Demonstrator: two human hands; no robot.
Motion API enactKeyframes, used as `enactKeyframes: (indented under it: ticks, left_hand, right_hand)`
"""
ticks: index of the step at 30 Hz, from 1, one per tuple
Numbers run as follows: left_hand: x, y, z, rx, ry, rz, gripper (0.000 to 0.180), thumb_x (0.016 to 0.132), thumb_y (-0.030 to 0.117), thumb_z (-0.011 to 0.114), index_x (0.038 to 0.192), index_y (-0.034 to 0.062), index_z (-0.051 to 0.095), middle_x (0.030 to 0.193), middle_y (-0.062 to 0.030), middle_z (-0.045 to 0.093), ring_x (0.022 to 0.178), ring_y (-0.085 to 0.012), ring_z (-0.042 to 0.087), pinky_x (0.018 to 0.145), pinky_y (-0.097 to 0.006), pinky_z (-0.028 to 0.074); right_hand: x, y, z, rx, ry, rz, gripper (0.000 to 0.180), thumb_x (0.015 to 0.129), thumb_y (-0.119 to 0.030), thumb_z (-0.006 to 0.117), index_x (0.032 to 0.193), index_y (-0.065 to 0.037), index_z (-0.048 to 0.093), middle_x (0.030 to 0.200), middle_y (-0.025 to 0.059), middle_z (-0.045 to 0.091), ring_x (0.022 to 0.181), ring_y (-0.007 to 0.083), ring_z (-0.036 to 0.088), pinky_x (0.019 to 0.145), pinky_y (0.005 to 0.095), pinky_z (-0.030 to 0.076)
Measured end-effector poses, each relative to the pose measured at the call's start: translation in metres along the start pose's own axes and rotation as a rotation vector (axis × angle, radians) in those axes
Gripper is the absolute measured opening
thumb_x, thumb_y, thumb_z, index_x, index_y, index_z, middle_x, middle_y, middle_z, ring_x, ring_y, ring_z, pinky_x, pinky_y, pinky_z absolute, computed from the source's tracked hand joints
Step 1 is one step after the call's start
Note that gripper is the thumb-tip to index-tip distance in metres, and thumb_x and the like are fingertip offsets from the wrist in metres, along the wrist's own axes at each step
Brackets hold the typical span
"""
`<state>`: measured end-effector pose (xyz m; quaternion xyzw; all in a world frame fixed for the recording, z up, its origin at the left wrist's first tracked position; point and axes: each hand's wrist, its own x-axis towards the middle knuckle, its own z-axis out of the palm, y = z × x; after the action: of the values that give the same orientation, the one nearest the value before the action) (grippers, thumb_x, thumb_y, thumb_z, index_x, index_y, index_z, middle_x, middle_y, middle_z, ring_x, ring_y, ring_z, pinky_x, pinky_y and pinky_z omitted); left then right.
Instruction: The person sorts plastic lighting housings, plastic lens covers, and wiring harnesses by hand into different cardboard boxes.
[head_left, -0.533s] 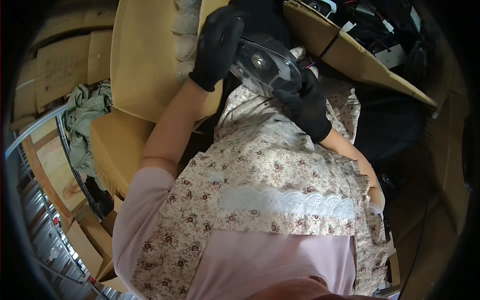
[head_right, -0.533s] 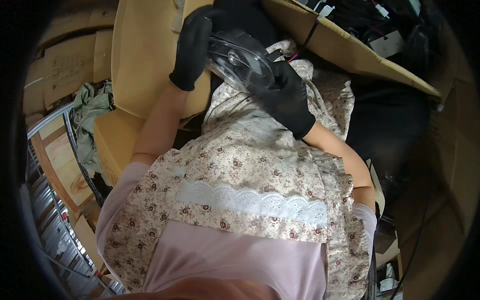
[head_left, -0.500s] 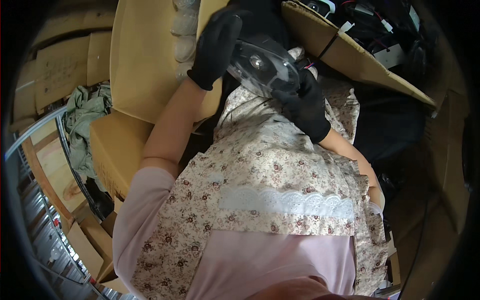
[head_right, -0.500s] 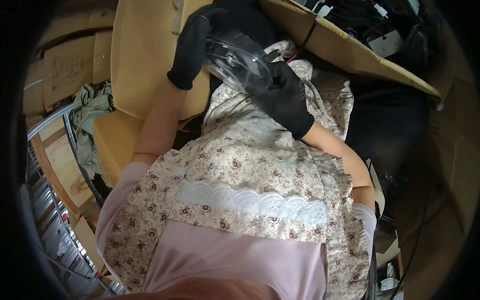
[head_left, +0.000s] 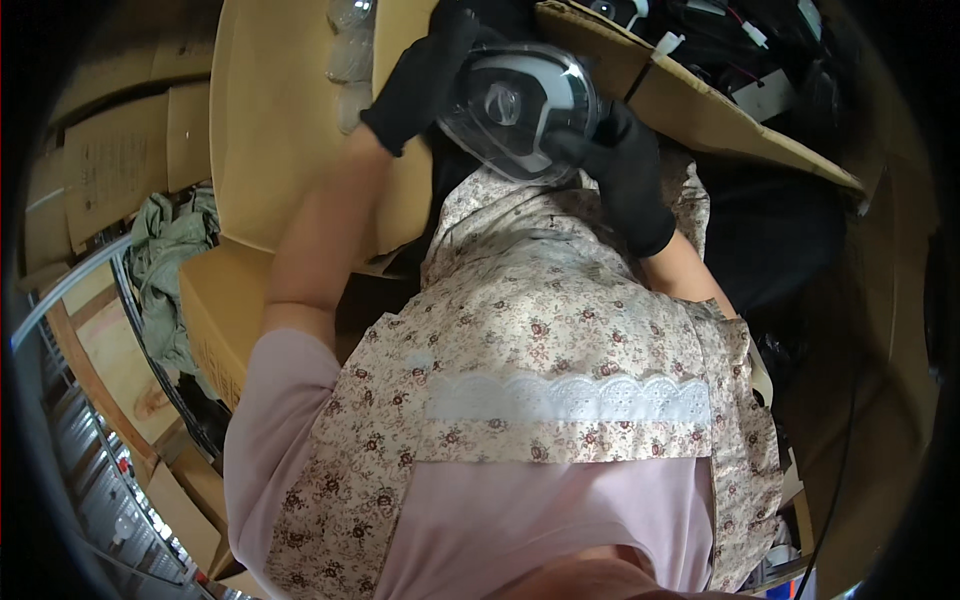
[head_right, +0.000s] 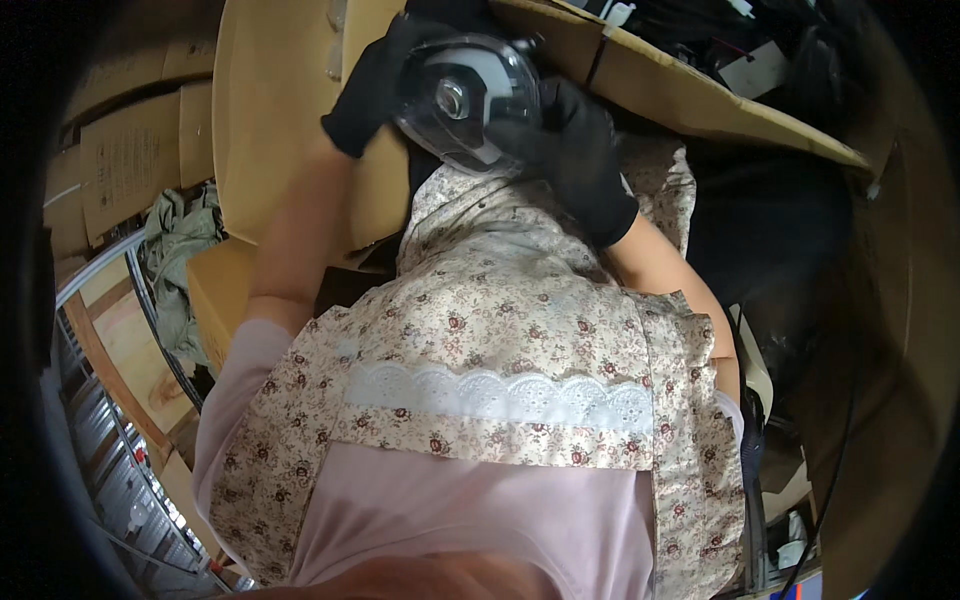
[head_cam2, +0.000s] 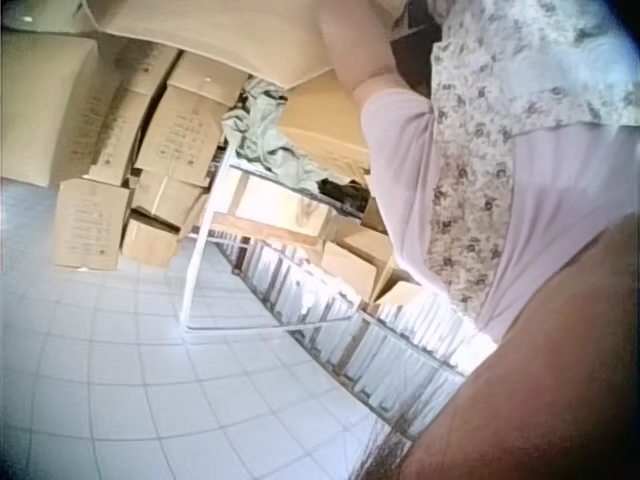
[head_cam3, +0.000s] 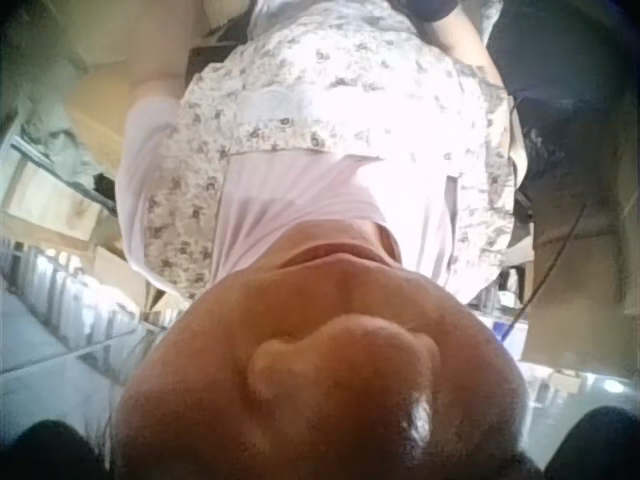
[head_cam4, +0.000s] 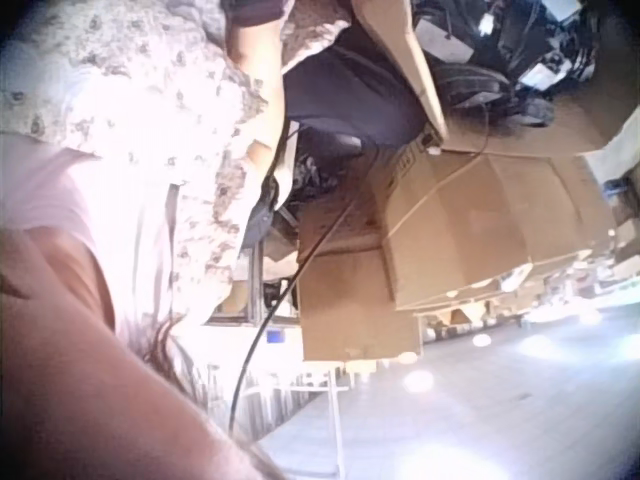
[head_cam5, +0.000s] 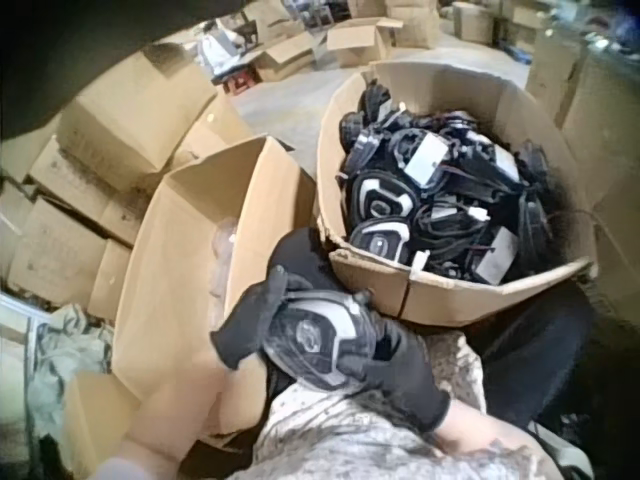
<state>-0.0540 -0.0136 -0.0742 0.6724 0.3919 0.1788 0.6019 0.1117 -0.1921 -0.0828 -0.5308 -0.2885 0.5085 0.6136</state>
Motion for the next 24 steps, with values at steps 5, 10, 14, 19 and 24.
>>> enactKeyframes:
  ticks: [5, 10, 14, 19, 24]
  left_hand:
    - [-0.034, 0.011, 0.005, -0.263, -0.198, -0.075, 0.05, 0.099, 0.041, 0.047, 0.132, 0.0031, 0.051, 0.12, -0.0062, 0.059, 0.11, -0.0153, 0.055, 0.097, -0.03, 0.045]
    - [-0.046, 0.024, 0.046, -1.076, -0.123, -0.17, 0.068, 0.098, 0.057, 0.031, 0.147, 0.0106, 0.029, 0.145, -0.014, 0.038, 0.131, -0.0308, 0.041, 0.108, -0.048, 0.036]
    - [-0.062, -0.002, 0.069, -1.051, -0.074, -0.232, 0.073, 0.096, 0.061, 0.033, 0.147, 0.0088, 0.027, 0.144, -0.0155, 0.039, 0.13, -0.0308, 0.041, 0.109, -0.046, 0.035]
    - [-0.069, 0.013, 0.078, -0.813, 0.023, -0.159, 0.077, 0.093, 0.067, 0.031, 0.144, 0.008, 0.031, 0.14, -0.0151, 0.043, 0.125, -0.0298, 0.047, 0.107, -0.043, 0.038]
    - [-0.076, 0.001, 0.072, -0.846, 0.137, -0.026, 0.071, 0.095, 0.059, 0.038, 0.142, 0.0067, 0.033, 0.135, -0.0141, 0.046, 0.121, -0.0267, 0.049, 0.101, -0.04, 0.044]
  right_hand:
    - [0.021, -0.032, -0.011, 0.421, -0.014, 0.031, 0.026, 0.093, -0.02, 0.06, 0.11, -0.001, 0.06, 0.097, 0.0043, 0.065, 0.088, 0.0081, 0.059, 0.081, 0.0229, 0.047]
    - [0.004, -0.025, -0.017, -0.049, 0.004, -0.184, 0.047, 0.096, -0.022, 0.048, 0.137, 0.0, 0.041, 0.127, 0.011, 0.051, 0.116, 0.02, 0.052, 0.096, 0.0321, 0.044]
    - [-0.012, -0.023, 0.03, 0.243, 0.031, -0.192, 0.081, 0.074, -0.013, 0.079, 0.139, -0.002, 0.031, 0.131, 0.0144, 0.044, 0.12, 0.0211, 0.047, 0.1, 0.0324, 0.041]
    - [-0.01, -0.027, 0.035, -0.058, 0.05, -0.272, 0.081, 0.073, -0.021, 0.081, 0.135, 0.0, 0.034, 0.124, 0.0158, 0.052, 0.112, 0.023, 0.054, 0.094, 0.0353, 0.047]
    - [-0.015, -0.025, 0.025, -0.201, 0.037, -0.33, 0.078, 0.073, -0.024, 0.082, 0.133, 0.0, 0.038, 0.121, 0.0155, 0.057, 0.107, 0.0231, 0.06, 0.089, 0.0359, 0.051]
